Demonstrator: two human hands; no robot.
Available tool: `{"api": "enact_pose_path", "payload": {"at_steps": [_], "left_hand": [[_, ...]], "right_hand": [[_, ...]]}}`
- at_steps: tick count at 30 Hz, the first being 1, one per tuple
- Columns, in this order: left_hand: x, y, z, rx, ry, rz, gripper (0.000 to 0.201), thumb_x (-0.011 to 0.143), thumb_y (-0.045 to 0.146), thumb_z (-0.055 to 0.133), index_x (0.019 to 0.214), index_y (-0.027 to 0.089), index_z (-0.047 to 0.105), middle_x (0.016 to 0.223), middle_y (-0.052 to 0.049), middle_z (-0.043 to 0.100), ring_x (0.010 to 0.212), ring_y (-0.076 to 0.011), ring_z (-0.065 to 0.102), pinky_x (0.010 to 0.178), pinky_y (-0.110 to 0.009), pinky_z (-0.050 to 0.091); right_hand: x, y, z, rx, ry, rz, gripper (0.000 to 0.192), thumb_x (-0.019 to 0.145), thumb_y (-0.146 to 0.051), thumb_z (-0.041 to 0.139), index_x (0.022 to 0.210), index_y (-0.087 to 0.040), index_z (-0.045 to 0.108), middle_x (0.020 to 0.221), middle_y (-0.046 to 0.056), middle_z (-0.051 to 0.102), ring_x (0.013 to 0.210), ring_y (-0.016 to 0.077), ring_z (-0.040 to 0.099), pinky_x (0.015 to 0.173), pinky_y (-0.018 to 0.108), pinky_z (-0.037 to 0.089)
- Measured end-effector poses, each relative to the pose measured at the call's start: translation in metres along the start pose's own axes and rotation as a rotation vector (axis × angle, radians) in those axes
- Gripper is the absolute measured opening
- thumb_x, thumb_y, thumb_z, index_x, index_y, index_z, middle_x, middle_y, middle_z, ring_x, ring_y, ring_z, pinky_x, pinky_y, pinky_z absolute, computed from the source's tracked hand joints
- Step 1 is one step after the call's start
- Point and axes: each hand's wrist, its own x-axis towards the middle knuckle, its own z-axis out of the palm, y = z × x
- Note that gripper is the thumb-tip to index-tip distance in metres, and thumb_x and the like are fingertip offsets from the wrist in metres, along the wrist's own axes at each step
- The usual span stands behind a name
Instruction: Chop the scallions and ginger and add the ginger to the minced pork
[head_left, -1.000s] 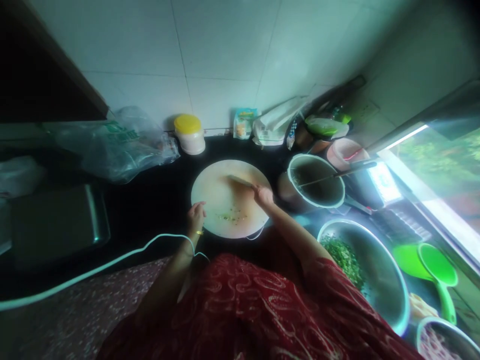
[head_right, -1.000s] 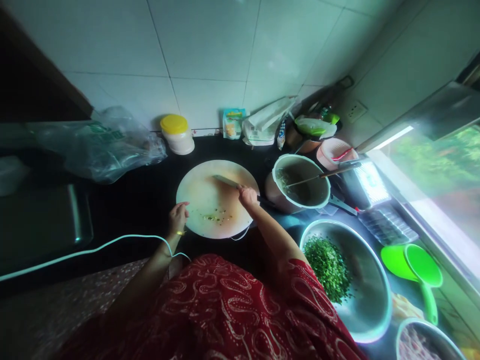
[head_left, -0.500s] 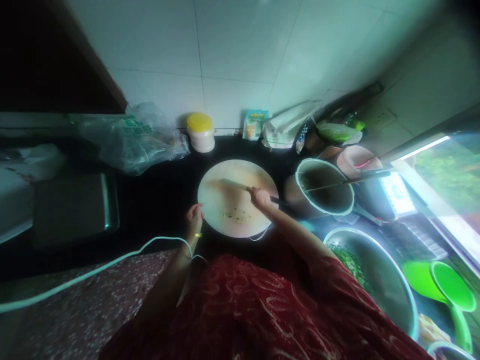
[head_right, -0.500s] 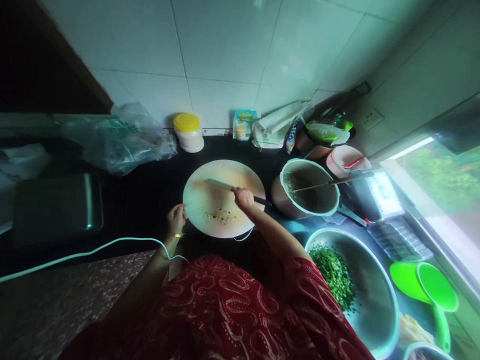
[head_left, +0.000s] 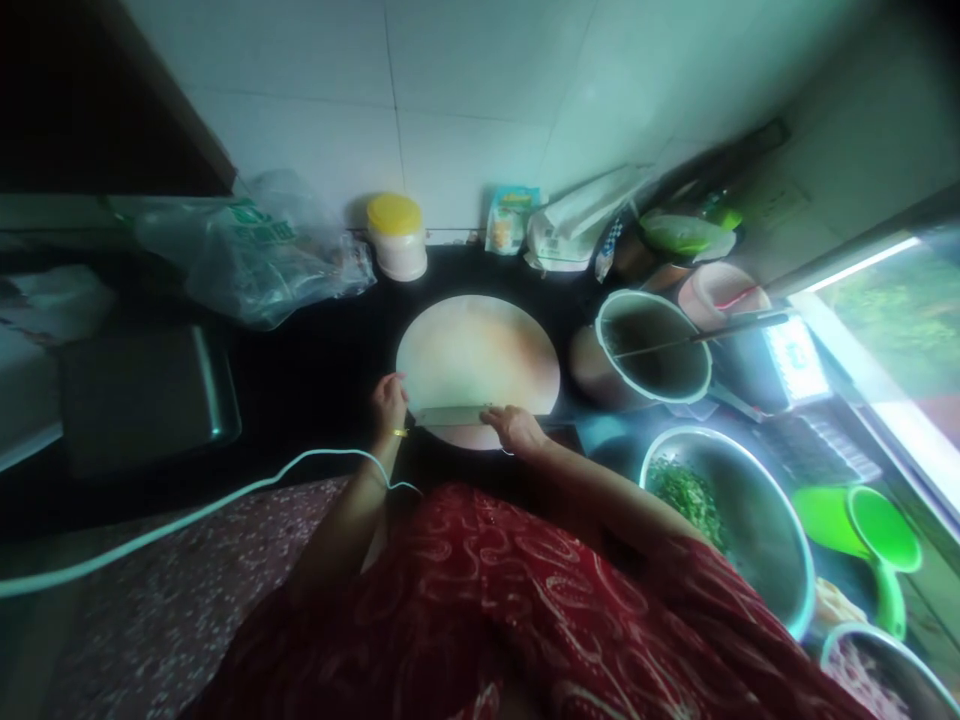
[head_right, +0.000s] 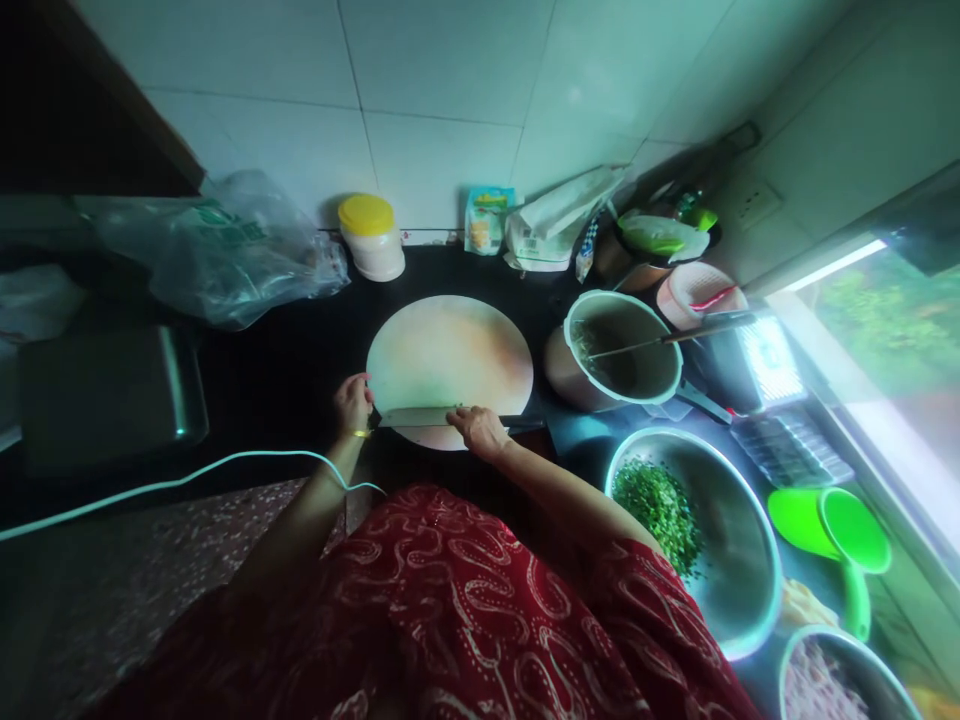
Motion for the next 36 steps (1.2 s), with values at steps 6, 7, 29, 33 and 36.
{"api": "enact_pose_path", "payload": {"at_steps": [6, 7, 29, 33, 36], "left_hand": [[0.01, -0.006, 0.025, 0.045, -0.047, 0.093, 0.024, 0.08, 0.027, 0.043, 0.085, 0.015, 0.063, 0.061, 0.002, 0.051, 0.052, -0.0089, 0.045, 0.049, -0.019, 0.037], [0.013, -0.009, 0.028, 0.044, -0.04, 0.09, 0.024, 0.08, 0.026, 0.043, 0.086, 0.015, 0.063, 0.065, 0.001, 0.053, 0.054, -0.0093, 0.047, 0.051, -0.019, 0.038], [-0.005, -0.044, 0.036, 0.267, -0.199, 0.476, 0.046, 0.094, 0.044, 0.033, 0.12, 0.015, 0.058, 0.128, -0.016, 0.057, 0.123, -0.0239, 0.05, 0.107, -0.043, 0.036], [0.011, -0.042, 0.026, 0.217, -0.178, 0.402, 0.049, 0.094, 0.047, 0.033, 0.121, 0.014, 0.058, 0.133, -0.017, 0.052, 0.129, -0.0252, 0.044, 0.111, -0.044, 0.032], [0.016, -0.022, 0.019, 0.225, -0.19, 0.449, 0.048, 0.094, 0.045, 0.034, 0.123, 0.014, 0.057, 0.135, -0.018, 0.051, 0.131, -0.0264, 0.042, 0.111, -0.046, 0.032]], "right_hand": [[-0.028, 0.04, 0.008, 0.693, 0.235, 0.6, 0.022, 0.087, -0.027, 0.044, 0.086, -0.014, 0.062, 0.058, 0.001, 0.061, 0.052, 0.0119, 0.055, 0.051, 0.02, 0.04], [-0.034, 0.048, 0.012, 0.818, 0.256, 0.698, 0.021, 0.085, -0.029, 0.045, 0.083, -0.014, 0.06, 0.048, -0.002, 0.056, 0.044, 0.0108, 0.051, 0.045, 0.02, 0.037], [0.084, -0.078, 0.048, 1.121, 0.192, 0.77, 0.013, 0.087, -0.023, 0.046, 0.076, -0.018, 0.052, 0.045, -0.004, 0.052, 0.046, 0.0126, 0.055, 0.048, 0.021, 0.042], [0.118, -0.099, 0.043, 1.118, 0.247, 0.701, 0.015, 0.08, -0.018, 0.052, 0.066, -0.018, 0.05, 0.058, -0.001, 0.058, 0.059, 0.0109, 0.056, 0.054, 0.019, 0.042], [0.12, -0.107, 0.031, 1.241, 0.332, 0.634, 0.012, 0.08, -0.021, 0.049, 0.069, -0.017, 0.051, 0.057, -0.003, 0.056, 0.057, 0.0097, 0.053, 0.054, 0.019, 0.042]]}}
